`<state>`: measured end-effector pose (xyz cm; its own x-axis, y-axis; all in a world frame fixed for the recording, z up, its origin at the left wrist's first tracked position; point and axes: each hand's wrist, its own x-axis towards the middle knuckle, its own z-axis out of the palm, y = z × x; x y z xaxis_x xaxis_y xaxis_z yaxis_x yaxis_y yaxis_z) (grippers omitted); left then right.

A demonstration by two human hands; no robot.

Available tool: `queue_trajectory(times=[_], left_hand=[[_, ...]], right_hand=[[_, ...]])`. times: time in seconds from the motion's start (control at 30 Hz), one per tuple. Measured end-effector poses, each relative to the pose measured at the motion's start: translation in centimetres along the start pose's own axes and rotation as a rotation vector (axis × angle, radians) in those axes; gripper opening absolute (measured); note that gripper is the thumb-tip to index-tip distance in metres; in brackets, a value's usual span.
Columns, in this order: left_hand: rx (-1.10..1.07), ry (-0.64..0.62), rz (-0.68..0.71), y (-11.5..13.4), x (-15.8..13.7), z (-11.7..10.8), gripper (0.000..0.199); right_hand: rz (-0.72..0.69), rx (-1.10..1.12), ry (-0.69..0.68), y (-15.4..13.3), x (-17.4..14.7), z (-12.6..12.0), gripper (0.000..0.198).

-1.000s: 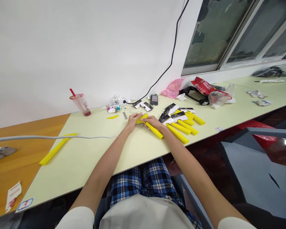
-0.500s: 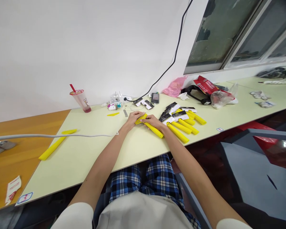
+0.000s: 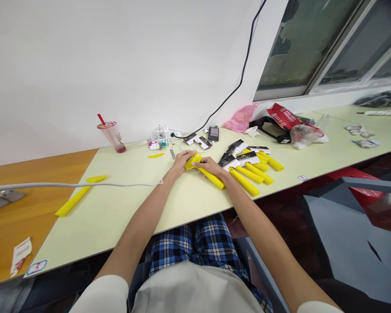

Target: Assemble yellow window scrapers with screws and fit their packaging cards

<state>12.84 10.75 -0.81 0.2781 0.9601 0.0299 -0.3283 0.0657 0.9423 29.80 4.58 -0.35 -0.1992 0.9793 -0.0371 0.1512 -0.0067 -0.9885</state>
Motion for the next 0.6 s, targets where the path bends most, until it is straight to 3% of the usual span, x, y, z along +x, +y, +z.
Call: queue_trajectory(times=[0.23, 0.6], left_hand=[[0.003, -0.016, -0.003, -0.23, -0.09, 0.08, 0.051], [0.019, -0.025, -0.015, -0.10, -0.22, -0.04, 0.050]], right_hand=[[0.022, 0.029, 0.077, 0.33, 0.60, 0.05, 0.045], [0.018, 0.054, 0.081, 0.23, 0.53, -0.08, 0.040]])
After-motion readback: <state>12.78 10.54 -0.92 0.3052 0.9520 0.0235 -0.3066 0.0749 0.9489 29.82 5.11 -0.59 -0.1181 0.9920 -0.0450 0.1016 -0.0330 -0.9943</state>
